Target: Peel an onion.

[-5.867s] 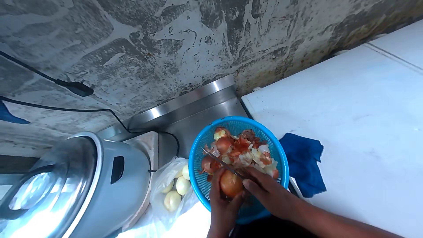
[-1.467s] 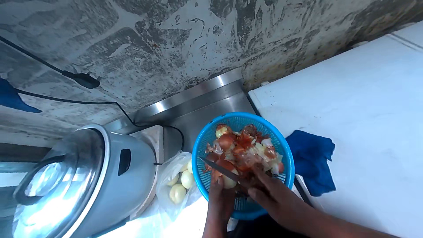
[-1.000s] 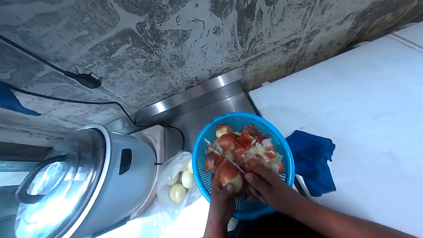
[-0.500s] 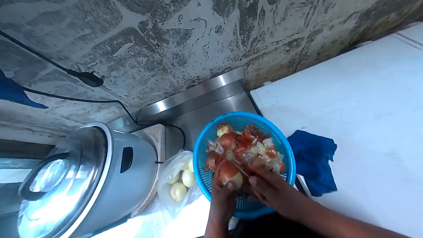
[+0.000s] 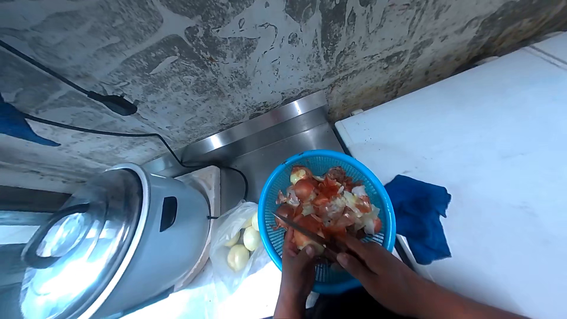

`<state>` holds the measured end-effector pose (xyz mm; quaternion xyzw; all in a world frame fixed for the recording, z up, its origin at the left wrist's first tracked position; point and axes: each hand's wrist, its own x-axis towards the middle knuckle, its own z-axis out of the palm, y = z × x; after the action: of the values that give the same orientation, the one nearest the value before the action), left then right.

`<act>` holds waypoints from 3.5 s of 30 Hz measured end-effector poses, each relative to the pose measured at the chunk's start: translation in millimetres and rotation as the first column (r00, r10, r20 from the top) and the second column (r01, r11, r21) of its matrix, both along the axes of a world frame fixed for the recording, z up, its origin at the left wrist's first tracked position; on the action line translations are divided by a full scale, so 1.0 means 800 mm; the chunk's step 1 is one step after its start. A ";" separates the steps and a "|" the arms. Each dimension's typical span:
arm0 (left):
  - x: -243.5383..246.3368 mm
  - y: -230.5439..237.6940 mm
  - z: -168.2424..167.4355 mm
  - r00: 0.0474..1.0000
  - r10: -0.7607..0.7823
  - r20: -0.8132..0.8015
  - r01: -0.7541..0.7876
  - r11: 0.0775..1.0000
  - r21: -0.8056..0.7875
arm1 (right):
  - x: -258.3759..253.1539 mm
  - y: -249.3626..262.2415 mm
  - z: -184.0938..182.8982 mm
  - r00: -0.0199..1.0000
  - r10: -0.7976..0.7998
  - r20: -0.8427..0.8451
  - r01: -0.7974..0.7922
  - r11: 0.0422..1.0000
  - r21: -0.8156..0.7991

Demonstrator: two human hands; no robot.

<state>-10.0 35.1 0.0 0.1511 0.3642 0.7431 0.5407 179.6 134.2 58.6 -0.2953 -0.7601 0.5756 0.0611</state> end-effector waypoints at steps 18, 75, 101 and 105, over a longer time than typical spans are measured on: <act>-0.001 -0.001 -0.003 0.995 0.096 0.007 -0.095 0.995 -0.021 | -0.007 -0.004 -0.006 0.999 -0.007 0.040 0.005 0.999 0.053; -0.002 -0.008 -0.007 0.998 -0.062 0.013 0.062 0.998 0.031 | -0.015 0.023 -0.011 0.997 0.068 0.035 -0.068 0.998 -0.003; -0.003 -0.004 -0.003 0.933 -0.122 0.337 0.082 0.988 0.130 | -0.014 0.015 -0.023 0.908 -0.402 -0.116 -0.016 0.244 -0.970; -0.006 -0.009 -0.003 0.927 -0.135 0.349 0.088 0.985 0.147 | -0.017 0.022 -0.031 0.891 -0.453 0.024 0.136 0.216 -0.967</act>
<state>-15.0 28.0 -2.1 0.0685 0.2017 0.7479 0.6287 165.7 151.5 33.6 -0.3323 -0.1761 0.9229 0.0822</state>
